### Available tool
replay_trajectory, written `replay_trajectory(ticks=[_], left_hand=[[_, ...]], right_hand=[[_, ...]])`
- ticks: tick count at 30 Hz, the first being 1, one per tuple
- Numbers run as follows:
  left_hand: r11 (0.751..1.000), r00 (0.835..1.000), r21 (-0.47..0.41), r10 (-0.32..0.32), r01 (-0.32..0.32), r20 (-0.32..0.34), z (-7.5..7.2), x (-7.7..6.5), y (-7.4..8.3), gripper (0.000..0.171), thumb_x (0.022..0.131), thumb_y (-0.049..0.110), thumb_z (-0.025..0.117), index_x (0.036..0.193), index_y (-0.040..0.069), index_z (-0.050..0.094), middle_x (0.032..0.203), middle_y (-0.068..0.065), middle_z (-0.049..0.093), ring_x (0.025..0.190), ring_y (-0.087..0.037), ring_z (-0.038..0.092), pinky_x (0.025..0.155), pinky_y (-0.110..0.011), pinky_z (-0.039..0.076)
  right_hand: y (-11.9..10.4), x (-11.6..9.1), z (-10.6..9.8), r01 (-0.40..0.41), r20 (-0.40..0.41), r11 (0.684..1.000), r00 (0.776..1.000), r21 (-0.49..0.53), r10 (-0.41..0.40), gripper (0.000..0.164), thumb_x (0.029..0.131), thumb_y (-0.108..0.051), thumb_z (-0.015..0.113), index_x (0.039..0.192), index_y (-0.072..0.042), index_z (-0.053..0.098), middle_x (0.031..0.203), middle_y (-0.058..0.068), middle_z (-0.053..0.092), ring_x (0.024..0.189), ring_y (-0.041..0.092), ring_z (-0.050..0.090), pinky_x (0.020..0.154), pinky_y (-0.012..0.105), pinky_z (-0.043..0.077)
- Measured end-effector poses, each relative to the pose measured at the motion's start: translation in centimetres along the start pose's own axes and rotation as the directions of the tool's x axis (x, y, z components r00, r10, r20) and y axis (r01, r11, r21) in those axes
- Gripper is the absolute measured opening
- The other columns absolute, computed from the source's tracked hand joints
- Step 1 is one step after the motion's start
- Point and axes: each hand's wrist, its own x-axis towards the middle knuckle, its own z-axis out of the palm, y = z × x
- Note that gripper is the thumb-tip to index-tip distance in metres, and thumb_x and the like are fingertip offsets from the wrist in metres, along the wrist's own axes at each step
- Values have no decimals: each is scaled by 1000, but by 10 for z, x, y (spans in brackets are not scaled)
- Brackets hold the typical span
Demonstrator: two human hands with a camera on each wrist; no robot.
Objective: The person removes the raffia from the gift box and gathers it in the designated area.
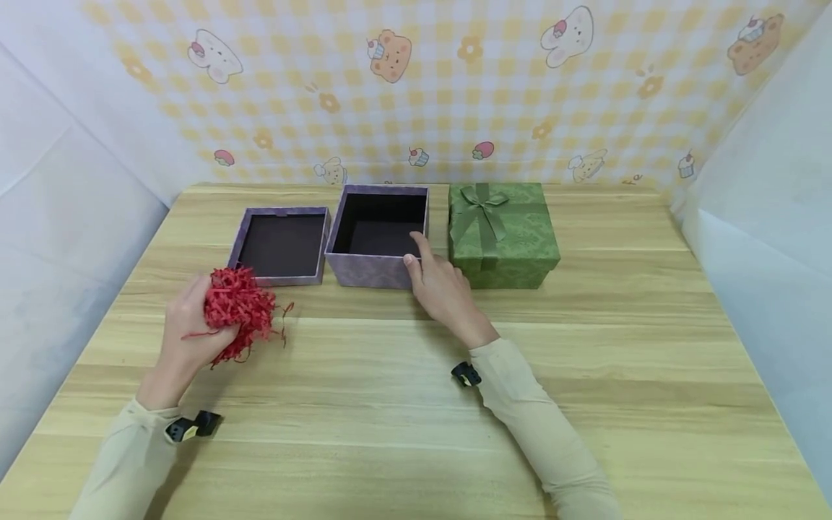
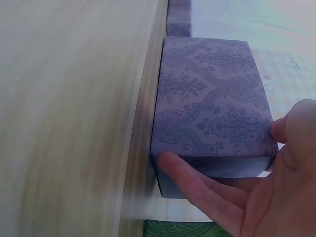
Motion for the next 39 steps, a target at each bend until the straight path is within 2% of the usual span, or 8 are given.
replay_trajectory(ticks=[5,9,13,20,25,31,36,39], left_hand=[[996,990,61,-71,64,125,-3,-10,-6,37,60,5,68,93,-3,53,85,-21,55,75,-39,54,63,-51,44],[988,954,99,-138,116,265,-6,-15,-10,48,63,3,72,106,-4,54,94,-24,56,84,-41,56,69,-56,45],[988,925,98,-144,116,352,-5,-16,-14,60,64,2,74,118,-6,50,102,-25,55,90,-43,56,73,-58,45],[992,907,96,-113,80,407,0,-16,-17,64,63,1,77,119,-9,48,108,-29,51,96,-45,51,78,-59,43],[990,896,125,-115,67,428,2,-17,-18,65,64,5,80,117,-12,47,113,-33,45,103,-50,42,83,-62,38],[985,878,128,-163,117,450,2,-16,-13,75,67,11,82,126,-10,41,124,-37,35,114,-53,29,87,-65,32],[977,840,105,-213,186,499,-5,-12,-5,85,72,17,80,138,-5,31,137,-37,23,120,-55,27,88,-69,30],[975,828,86,-219,204,516,-12,-9,0,86,74,19,79,141,-2,28,141,-36,20,123,-55,26,89,-69,30]], right_hand=[[1,1,1,-2,-2,1000,1000,0,2,51,102,-42,24,149,-24,19,75,4,57,42,22,42,40,36,34],[1,1,1,-6,0,1000,1000,4,6,50,102,-41,26,148,-24,19,73,4,57,42,22,43,40,36,33],[2,1,1,-9,0,1000,1000,9,9,50,102,-43,25,149,-26,19,68,3,54,41,22,42,38,35,32],[2,1,0,-9,6,1000,1000,19,9,51,101,-44,24,149,-25,18,65,3,53,41,22,41,38,35,33],[2,1,1,-12,8,1000,1000,11,12,51,101,-45,23,149,-28,17,69,4,56,43,22,44,40,36,35],[2,2,2,2,0,1000,1000,-2,-2,52,101,-46,22,149,-27,17,98,9,62,47,20,48,42,36,37],[2,1,2,10,-6,1000,1000,-11,-10,51,101,-45,22,148,-27,17,101,10,63,50,20,50,43,36,38],[4,1,2,14,-6,1000,1000,-17,-14,53,100,-48,20,149,-27,17,101,10,63,50,20,50,43,36,38]])
